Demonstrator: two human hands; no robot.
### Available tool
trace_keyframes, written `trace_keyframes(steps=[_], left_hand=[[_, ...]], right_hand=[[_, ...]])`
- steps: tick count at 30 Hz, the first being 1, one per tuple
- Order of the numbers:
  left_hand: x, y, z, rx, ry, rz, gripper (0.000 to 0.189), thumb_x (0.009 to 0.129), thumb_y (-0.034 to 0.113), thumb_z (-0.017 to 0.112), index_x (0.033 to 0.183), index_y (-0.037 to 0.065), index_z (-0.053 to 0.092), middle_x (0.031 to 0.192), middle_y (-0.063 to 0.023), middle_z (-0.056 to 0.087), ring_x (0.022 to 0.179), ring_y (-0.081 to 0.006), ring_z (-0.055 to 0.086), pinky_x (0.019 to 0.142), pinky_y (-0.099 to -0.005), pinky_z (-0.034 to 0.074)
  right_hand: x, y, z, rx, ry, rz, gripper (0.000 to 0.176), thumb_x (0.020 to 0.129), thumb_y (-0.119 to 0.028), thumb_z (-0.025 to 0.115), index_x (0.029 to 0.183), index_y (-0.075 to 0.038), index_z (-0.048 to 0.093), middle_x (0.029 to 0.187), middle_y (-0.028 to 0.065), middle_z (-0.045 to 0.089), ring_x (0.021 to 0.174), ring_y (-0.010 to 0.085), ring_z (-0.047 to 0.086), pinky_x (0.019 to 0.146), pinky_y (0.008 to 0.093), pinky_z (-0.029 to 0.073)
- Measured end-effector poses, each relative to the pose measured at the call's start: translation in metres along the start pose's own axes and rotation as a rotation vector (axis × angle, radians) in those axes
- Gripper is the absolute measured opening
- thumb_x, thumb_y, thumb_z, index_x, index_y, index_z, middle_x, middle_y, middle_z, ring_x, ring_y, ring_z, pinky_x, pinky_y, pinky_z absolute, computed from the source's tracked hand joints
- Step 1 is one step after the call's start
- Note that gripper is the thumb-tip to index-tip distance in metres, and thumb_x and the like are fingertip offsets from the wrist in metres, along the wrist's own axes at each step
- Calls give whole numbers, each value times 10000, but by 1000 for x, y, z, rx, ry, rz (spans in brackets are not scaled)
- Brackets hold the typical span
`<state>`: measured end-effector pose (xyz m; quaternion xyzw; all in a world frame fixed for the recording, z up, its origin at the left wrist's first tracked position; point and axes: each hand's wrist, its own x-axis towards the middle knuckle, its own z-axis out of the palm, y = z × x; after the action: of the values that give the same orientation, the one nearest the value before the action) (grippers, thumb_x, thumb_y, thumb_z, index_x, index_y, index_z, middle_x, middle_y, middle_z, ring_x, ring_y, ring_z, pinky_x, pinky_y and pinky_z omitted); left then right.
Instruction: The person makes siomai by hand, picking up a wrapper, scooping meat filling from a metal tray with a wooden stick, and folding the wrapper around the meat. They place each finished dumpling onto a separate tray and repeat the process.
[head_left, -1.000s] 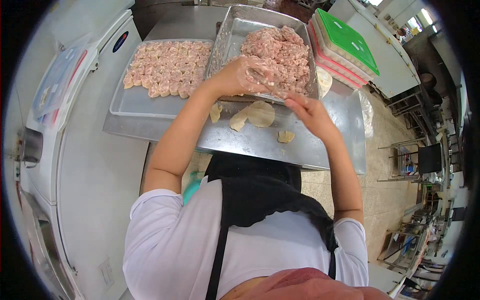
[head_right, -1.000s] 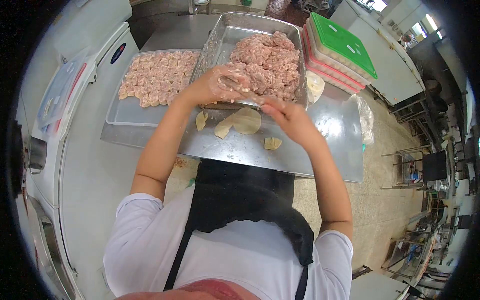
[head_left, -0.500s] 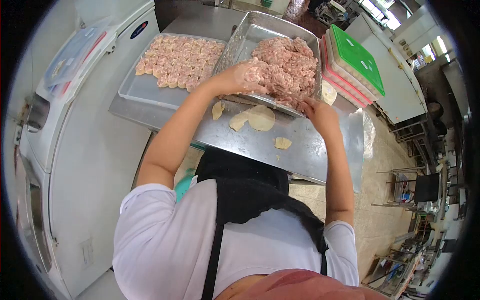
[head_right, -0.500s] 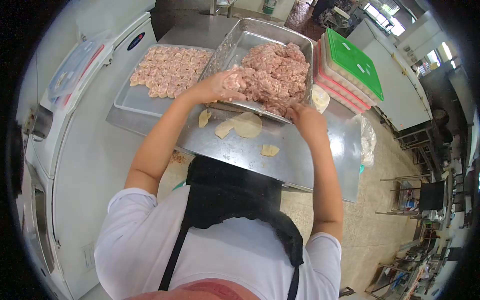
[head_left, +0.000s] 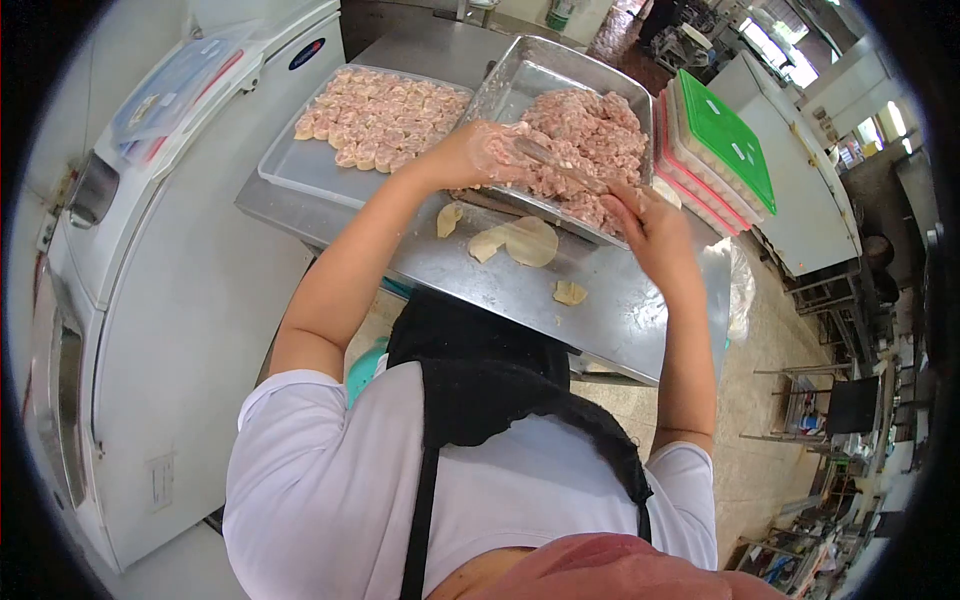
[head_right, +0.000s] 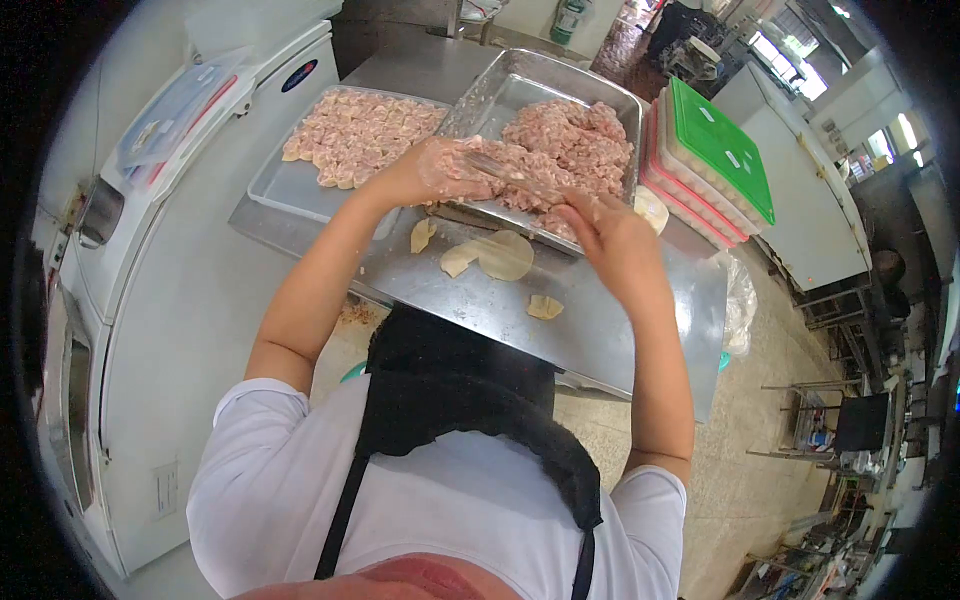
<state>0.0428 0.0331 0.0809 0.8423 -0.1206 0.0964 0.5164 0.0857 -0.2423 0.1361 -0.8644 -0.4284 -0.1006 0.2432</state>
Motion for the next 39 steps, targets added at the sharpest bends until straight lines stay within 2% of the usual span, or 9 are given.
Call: trace_keyframes(steps=[3, 6, 9, 13, 18, 24, 29, 33, 39], left_hand=[[4, -11, -1, 174, 97, 267, 411, 722, 246, 803, 1022, 12, 649, 933, -112, 696, 846, -207, 644, 809, -320, 495], [9, -1, -6, 235, 16, 234, 422, 726, 266, 796, 1023, 6, 646, 966, -113, 691, 860, -217, 643, 809, -323, 496], [9, -2, -8, 204, 12, -22, 486, 706, 332, 809, 1029, 8, 644, 978, -124, 685, 880, -230, 640, 824, -318, 491], [17, -7, 5, 133, 0, 51, 536, 696, 376, 810, 1052, 14, 638, 973, -132, 683, 891, -229, 640, 838, -314, 487], [3, 0, -19, 269, 109, 96, 529, 691, 336, 805, 1095, 59, 605, 1077, -166, 616, 1034, -322, 581, 916, -388, 453], [-49, -78, -106, 517, 385, 1, 553, 676, 238, 809, 1129, 23, 575, 1134, -170, 583, 1051, -311, 564, 917, -362, 451], [-126, -102, -161, 749, 556, -448, 548, 725, 175, 757, 1207, 48, 529, 1201, -153, 556, 1040, -324, 568, 884, -385, 467], [-141, -120, -158, 764, 642, -504, 565, 754, 181, 733, 1250, 53, 496, 1172, -182, 579, 1024, -346, 580, 874, -395, 466], [-127, -109, -128, 640, 399, -694, 766, 808, 186, 658, 1455, 73, 262, 1046, -228, 640, 984, -393, 603, 855, -430, 482]], right_hand=[[4, 0, 20, 26, 18, -93, 276, 896, -271, 611, 1060, -57, 668, 831, 168, 640, 781, 351, 627, 687, 415, 490], [7, 1, -1, -55, -60, -21, 260, 898, -257, 610, 1053, -56, 668, 876, 166, 656, 814, 345, 637, 699, 392, 499], [2, 0, -2, 43, 163, -44, 279, 917, -287, 578, 1062, -63, 658, 887, 158, 648, 812, 348, 631, 685, 400, 497], [10, 18, 42, -134, 78, 4, 264, 933, -265, 543, 1112, -91, 630, 989, 148, 650, 851, 336, 636, 706, 416, 504], [16, 82, 71, -188, -4, 134, 258, 912, -266, 568, 1079, -90, 654, 976, 162, 655, 865, 355, 629, 734, 433, 498], [22, 80, 94, -100, 278, 145, 243, 909, -243, 586, 1041, -55, 666, 948, 196, 651, 854, 363, 631, 729, 409, 492], [19, 90, 98, -5, 316, 129, 270, 923, -236, 588, 1023, 4, 661, 924, 182, 663, 866, 323, 640, 767, 367, 489], [20, 89, 98, 86, 287, 219, 273, 916, -209, 611, 1039, 29, 660, 960, 192, 669, 883, 295, 646, 799, 349, 485], [17, 92, 101, 83, 274, 244, 266, 913, -195, 607, 1038, 34, 660, 974, 200, 670, 911, 305, 646, 828, 354, 484]])
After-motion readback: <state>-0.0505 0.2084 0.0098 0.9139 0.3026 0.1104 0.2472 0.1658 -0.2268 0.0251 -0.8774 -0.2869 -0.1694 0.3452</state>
